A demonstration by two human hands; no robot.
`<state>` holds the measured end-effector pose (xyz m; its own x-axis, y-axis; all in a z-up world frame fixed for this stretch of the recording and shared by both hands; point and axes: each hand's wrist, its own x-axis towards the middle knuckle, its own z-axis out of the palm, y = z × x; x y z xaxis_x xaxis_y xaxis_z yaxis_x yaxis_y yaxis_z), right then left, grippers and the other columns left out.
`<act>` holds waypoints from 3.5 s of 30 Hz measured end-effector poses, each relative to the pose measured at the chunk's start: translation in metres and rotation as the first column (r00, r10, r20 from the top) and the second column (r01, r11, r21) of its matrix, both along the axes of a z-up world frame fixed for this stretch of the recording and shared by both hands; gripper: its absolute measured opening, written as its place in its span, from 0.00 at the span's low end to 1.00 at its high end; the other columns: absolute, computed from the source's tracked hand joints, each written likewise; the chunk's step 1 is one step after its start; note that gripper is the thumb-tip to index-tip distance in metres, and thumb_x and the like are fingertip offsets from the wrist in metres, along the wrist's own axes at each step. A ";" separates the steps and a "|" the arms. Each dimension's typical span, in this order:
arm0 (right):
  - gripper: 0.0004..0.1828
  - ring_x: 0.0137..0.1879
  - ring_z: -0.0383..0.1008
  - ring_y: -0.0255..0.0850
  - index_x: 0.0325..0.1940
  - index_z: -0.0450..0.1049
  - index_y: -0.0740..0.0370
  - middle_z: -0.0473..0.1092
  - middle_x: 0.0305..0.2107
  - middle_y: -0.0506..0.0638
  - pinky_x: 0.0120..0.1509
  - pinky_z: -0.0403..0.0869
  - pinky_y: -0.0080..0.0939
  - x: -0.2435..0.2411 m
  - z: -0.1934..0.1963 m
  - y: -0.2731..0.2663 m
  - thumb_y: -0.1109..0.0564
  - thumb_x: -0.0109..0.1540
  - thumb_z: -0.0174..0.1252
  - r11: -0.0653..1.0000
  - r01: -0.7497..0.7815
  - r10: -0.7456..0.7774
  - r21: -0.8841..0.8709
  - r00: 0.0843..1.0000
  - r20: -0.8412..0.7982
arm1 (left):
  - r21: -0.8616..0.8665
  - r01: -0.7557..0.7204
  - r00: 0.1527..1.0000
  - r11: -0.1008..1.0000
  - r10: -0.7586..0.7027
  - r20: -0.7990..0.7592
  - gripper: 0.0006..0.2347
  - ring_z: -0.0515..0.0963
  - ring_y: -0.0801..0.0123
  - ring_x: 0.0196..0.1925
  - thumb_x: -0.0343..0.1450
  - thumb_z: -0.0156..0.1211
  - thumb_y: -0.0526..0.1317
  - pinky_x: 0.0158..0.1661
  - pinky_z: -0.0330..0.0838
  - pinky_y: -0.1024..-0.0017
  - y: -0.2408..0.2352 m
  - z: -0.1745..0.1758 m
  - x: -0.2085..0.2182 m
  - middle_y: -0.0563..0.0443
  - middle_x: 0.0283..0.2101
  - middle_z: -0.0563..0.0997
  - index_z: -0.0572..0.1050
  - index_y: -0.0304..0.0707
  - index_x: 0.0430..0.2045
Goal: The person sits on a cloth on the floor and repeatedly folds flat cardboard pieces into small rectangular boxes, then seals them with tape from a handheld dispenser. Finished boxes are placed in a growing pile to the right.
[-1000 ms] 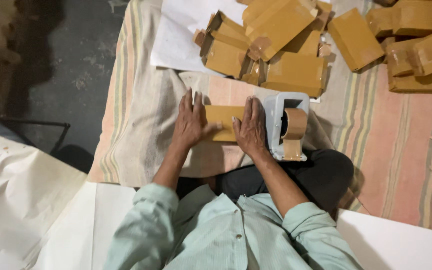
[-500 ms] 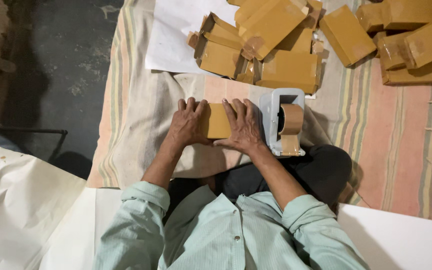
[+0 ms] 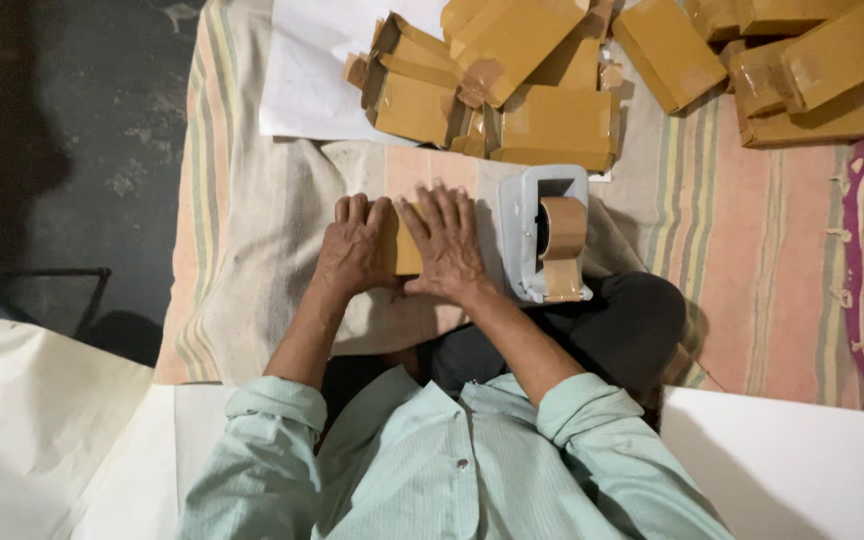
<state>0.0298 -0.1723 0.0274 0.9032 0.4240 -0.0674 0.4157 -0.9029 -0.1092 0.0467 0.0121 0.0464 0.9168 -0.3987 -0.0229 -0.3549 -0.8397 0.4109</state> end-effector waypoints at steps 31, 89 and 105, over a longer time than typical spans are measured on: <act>0.37 0.78 0.54 0.62 0.79 0.45 0.68 0.52 0.74 0.69 0.80 0.59 0.49 -0.041 -0.035 -0.028 0.59 0.69 0.50 0.560 0.304 -0.414 0.771 0.908 -0.058 | 0.162 -0.075 0.987 0.984 0.097 -0.128 0.54 0.62 0.47 0.64 0.40 0.87 0.53 0.51 0.74 0.53 -0.015 0.022 -0.006 0.41 0.58 0.66 0.60 0.43 0.63; 0.19 0.40 0.81 0.44 0.57 0.69 0.71 0.77 0.41 0.58 0.44 0.83 0.43 -0.123 0.073 -0.142 0.58 0.65 0.56 -0.439 0.561 0.059 0.702 0.798 -0.600 | -0.861 -0.507 0.850 -0.034 -0.183 -0.493 0.28 0.83 0.60 0.49 0.75 0.54 0.51 0.48 0.79 0.63 -0.003 0.000 -0.116 0.39 0.51 0.80 0.65 0.30 0.66; 0.36 0.58 0.78 0.55 0.68 0.63 0.74 0.72 0.56 0.68 0.65 0.75 0.55 -0.013 0.185 -0.309 0.39 0.71 0.40 -0.295 0.344 -0.074 0.891 0.922 -0.380 | -0.684 -0.691 0.713 0.234 0.067 -0.698 0.20 0.83 0.67 0.43 0.73 0.60 0.44 0.40 0.80 0.69 -0.016 -0.076 -0.124 0.43 0.46 0.82 0.74 0.28 0.55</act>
<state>0.0168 -0.4809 0.2123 0.9905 -0.1275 0.0511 0.0921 0.3398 -0.9360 -0.0776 -0.0036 -0.0295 0.9268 -0.0542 -0.3716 0.3752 0.1785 0.9096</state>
